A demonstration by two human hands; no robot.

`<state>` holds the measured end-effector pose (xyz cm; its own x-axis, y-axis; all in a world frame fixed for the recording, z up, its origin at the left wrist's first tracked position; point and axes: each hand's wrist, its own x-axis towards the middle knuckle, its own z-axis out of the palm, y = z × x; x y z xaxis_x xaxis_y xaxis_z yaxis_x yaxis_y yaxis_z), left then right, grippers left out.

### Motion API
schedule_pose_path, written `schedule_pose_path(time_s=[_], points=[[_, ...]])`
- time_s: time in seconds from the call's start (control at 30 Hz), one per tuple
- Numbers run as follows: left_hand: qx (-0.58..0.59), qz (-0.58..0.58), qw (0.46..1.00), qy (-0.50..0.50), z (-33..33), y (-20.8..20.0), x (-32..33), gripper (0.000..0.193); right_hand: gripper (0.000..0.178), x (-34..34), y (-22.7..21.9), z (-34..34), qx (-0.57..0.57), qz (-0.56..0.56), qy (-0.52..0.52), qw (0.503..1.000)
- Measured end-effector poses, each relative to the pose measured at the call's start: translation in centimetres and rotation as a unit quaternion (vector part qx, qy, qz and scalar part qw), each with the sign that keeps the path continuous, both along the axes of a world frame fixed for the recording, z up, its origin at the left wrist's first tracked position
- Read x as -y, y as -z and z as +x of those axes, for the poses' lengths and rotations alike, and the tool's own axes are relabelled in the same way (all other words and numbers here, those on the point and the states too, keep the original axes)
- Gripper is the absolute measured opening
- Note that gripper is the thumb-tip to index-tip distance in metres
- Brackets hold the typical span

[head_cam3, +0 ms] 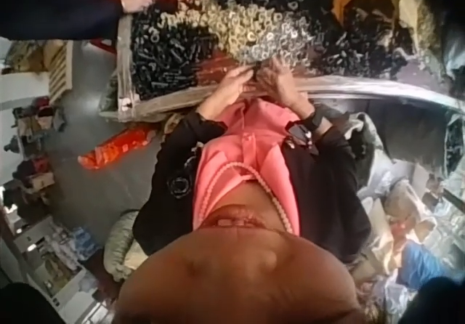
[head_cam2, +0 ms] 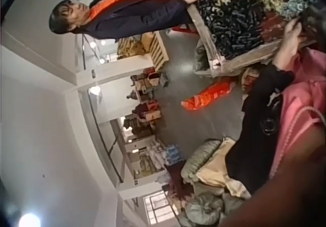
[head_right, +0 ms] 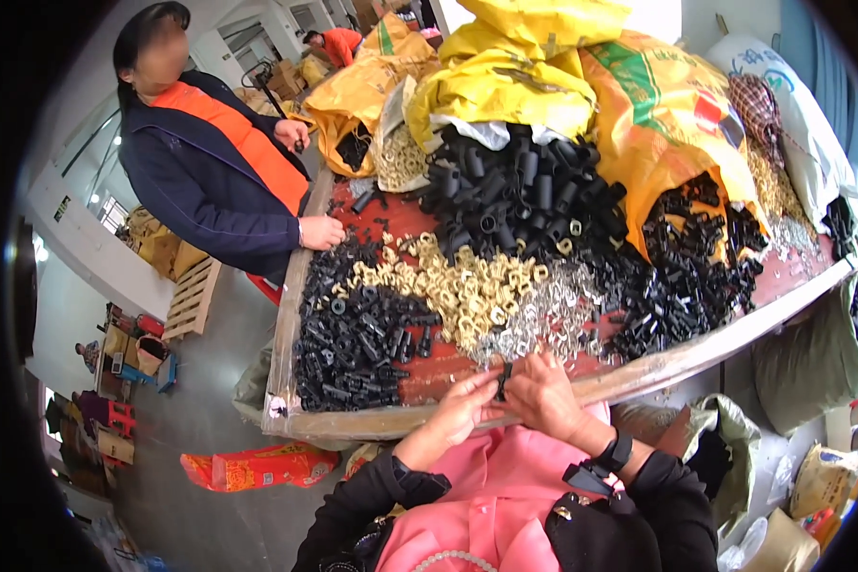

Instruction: The person assembles components by hand, picking up a black plastic housing, a beige plastic clip, and a metal spring. They fit the beige clip and metal spring into the black housing before placing the completed assembly back on the table.

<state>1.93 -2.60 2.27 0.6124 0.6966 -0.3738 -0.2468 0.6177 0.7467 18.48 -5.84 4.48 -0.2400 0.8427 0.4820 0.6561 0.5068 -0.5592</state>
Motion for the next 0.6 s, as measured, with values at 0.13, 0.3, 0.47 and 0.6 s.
schedule_pose_path(time_s=[0.13, 0.3, 0.47, 0.6], points=[[-0.004, -0.009, 1.0, -0.004, 0.1, 1.5, -0.8, 0.032, 0.012, -0.7, 0.7, -0.2, 0.067, 0.055, 0.003, 0.996], [0.016, -0.036, 0.999, 0.018, 0.1, 2.6, -1.2, 0.031, 0.014, -1.4, 0.7, -0.3, 0.075, 0.036, -0.002, 0.997], [0.014, -0.006, 0.999, 0.044, 0.2, 2.0, -1.4, 0.029, 0.016, -1.8, 0.9, -0.4, 0.034, -0.015, -0.002, 0.999], [0.019, -0.004, 0.998, 0.052, 0.2, 2.3, -0.8, 0.029, 0.013, -1.2, 1.2, -0.4, -0.007, -0.05, 0.007, 0.999]])
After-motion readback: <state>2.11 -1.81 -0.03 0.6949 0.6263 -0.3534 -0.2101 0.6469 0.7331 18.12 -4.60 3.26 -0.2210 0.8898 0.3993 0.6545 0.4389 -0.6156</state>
